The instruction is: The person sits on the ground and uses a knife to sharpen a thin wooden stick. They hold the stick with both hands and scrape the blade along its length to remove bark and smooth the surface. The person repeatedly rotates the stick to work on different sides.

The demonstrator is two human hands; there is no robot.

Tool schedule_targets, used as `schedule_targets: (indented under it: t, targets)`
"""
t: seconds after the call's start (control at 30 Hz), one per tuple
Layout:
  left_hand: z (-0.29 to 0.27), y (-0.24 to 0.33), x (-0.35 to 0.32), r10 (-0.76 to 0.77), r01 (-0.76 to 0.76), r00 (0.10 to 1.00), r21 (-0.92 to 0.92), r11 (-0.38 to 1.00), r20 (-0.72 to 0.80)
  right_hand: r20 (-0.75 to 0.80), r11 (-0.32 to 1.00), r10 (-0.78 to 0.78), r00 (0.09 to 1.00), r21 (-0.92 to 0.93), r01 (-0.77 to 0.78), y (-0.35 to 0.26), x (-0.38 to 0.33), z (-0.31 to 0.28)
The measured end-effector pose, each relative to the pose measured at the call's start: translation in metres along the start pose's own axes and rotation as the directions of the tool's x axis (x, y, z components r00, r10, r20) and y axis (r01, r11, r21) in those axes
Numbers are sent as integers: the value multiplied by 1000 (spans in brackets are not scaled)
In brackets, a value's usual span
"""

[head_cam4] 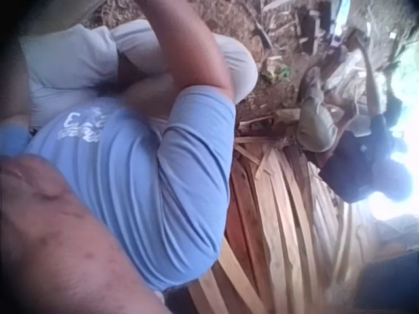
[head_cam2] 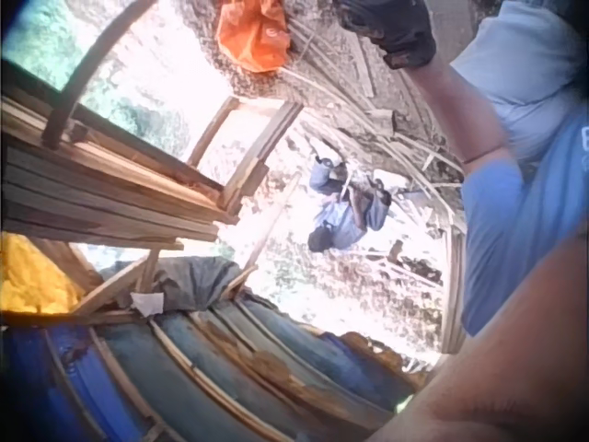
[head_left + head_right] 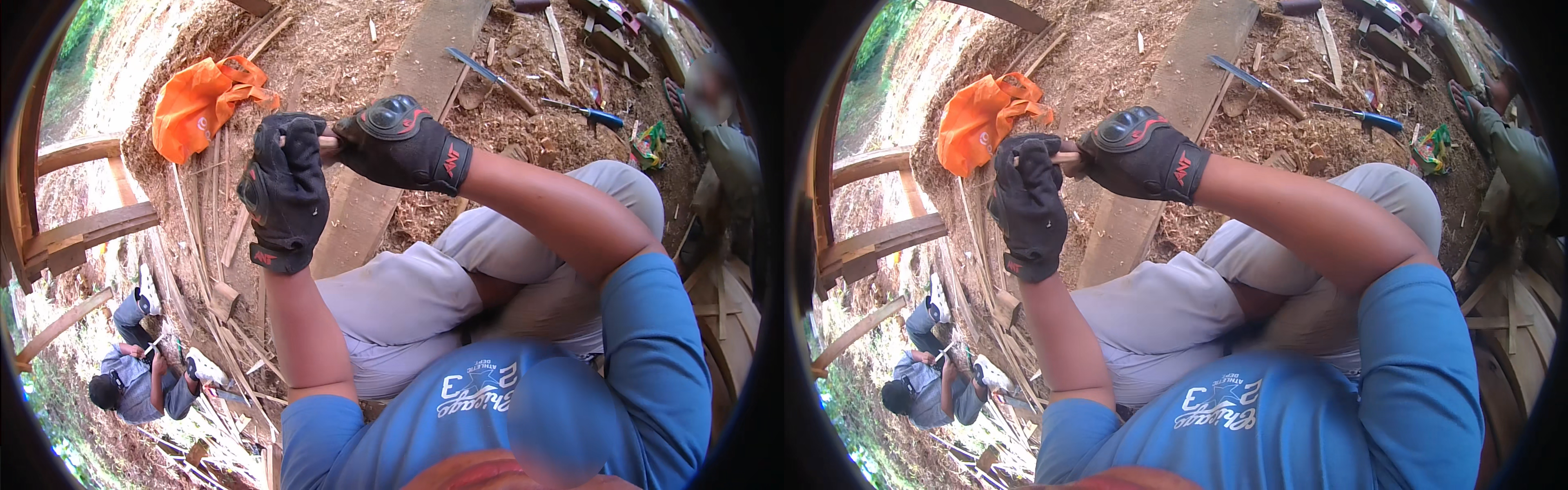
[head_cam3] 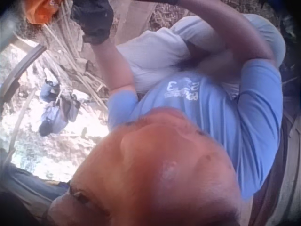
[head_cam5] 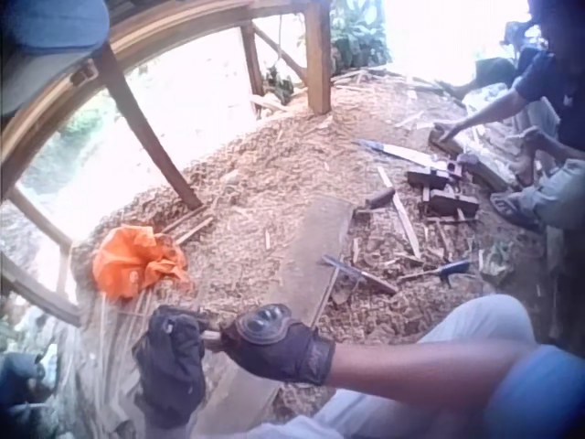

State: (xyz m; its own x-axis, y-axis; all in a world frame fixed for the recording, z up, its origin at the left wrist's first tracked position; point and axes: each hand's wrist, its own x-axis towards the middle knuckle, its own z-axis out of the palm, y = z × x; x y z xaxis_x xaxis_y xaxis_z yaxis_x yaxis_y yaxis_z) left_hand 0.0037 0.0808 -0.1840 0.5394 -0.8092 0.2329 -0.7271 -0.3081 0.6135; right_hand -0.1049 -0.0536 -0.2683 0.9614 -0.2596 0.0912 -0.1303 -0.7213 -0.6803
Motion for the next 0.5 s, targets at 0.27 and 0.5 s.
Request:
schedule_targets:
  t: [0.27, 0.5]
  targets:
    - [4, -5, -3, 49, -48, 998, 27, 998, -40, 3, 999, 24, 1000, 31, -24, 8, 9, 5]
    - [9, -8, 6, 15, -13, 998, 41, 999, -57, 19, 999, 48, 999, 2, -48, 26, -2, 18]
